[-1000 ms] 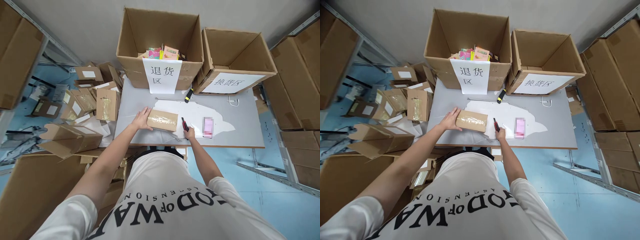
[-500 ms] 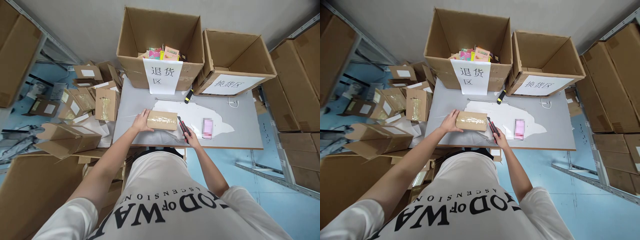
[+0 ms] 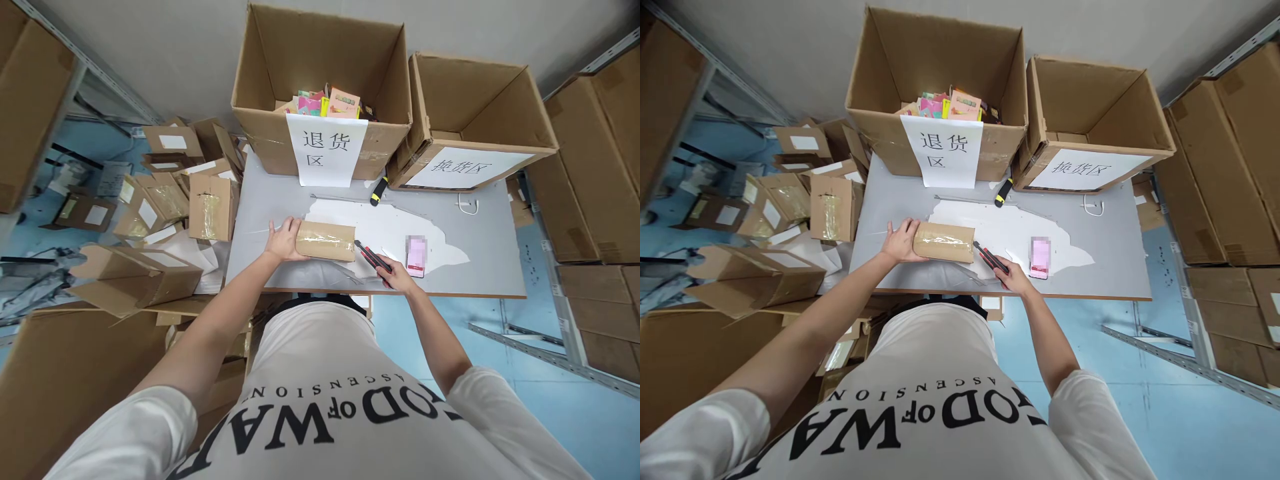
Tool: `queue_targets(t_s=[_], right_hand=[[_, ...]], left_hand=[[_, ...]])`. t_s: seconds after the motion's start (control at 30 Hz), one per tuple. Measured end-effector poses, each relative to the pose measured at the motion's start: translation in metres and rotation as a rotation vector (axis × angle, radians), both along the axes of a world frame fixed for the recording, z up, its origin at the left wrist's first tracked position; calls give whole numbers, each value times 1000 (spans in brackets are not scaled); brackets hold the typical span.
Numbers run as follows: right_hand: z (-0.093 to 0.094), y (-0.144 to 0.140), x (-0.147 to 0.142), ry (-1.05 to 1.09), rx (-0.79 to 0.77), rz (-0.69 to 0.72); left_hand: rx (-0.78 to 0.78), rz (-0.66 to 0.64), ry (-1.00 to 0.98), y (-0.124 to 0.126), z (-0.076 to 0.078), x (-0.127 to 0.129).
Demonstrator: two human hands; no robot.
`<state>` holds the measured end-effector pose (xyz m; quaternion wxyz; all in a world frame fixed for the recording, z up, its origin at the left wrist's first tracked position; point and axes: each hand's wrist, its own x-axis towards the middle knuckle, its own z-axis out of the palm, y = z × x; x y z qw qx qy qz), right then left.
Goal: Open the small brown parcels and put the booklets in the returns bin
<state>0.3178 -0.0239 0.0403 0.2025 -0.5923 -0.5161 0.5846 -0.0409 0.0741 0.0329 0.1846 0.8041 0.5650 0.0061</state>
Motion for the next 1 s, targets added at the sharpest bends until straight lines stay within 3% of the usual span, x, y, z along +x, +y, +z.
queue_targets(t_s=[0.2,0.63,0.73,0.83,1.0], right_hand=[[5,-5,4,24,-74,9],[2,-46,-4,84,-51,3],[-6,-49,0,67,-23,-22],[-18,-51,8,-18,62,-140],[-47,-34,0,-389,241,-290]], left_hand=[[1,1,18,0,3,2],[-1,-9,7,1,-1,0],[2,-12,-4,-1,-2,0],[0,48,-14,-6,-3,3],[-2,66,-11,-10,-3,3]])
